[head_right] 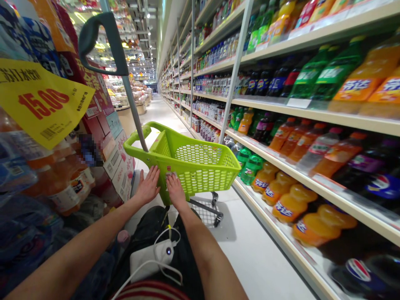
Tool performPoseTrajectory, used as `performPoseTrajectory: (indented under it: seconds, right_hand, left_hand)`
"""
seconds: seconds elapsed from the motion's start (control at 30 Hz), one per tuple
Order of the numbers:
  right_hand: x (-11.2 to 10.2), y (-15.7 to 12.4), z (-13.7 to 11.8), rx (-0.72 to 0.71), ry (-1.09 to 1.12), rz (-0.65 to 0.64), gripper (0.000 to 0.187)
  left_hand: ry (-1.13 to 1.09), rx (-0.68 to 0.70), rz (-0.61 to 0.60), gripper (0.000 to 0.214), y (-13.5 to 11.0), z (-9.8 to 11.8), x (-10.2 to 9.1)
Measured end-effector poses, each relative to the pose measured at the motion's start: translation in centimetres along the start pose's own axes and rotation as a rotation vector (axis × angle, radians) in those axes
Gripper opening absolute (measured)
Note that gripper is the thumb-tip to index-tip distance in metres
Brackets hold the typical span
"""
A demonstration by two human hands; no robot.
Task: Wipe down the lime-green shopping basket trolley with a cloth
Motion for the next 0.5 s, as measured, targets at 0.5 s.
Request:
performPoseTrajectory:
  seconds: [0.5]
  right_hand:
    - [-5.7, 3.2, 3.3, 0.081, 0.008, 0.209, 0.049]
  left_hand:
    - [-0.034, 0.009, 0.002, 0.068, 2.4, 2.9, -0.7]
Point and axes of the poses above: each hand's wrist, its own y-axis towards the middle knuckle, its own x-axis out of the palm, z = x × y, the point moved 4 cm from there along y, towards the middle knuckle
